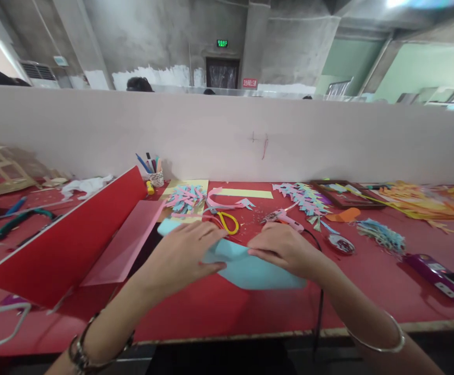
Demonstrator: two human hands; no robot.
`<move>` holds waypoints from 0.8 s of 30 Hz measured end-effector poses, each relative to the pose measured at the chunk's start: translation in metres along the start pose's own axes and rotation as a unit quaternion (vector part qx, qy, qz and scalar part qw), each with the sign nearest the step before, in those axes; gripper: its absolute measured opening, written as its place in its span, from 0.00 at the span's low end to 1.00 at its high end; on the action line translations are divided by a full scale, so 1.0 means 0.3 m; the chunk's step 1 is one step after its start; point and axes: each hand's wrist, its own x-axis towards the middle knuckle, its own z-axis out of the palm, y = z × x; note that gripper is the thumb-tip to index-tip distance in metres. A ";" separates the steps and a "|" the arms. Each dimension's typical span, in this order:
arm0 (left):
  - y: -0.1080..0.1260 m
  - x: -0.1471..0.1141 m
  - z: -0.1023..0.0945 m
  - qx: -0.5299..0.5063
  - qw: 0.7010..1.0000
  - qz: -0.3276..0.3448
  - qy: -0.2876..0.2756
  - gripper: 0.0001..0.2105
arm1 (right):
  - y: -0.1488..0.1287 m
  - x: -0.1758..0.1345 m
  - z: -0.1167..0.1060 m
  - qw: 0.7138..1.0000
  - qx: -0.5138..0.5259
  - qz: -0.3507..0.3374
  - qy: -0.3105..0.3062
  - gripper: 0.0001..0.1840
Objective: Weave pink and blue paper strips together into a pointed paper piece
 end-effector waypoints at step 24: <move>0.106 -0.245 0.241 -0.168 0.959 -0.103 -0.203 0.12 | -0.175 -0.182 0.276 0.939 0.136 0.248 -0.194 0.19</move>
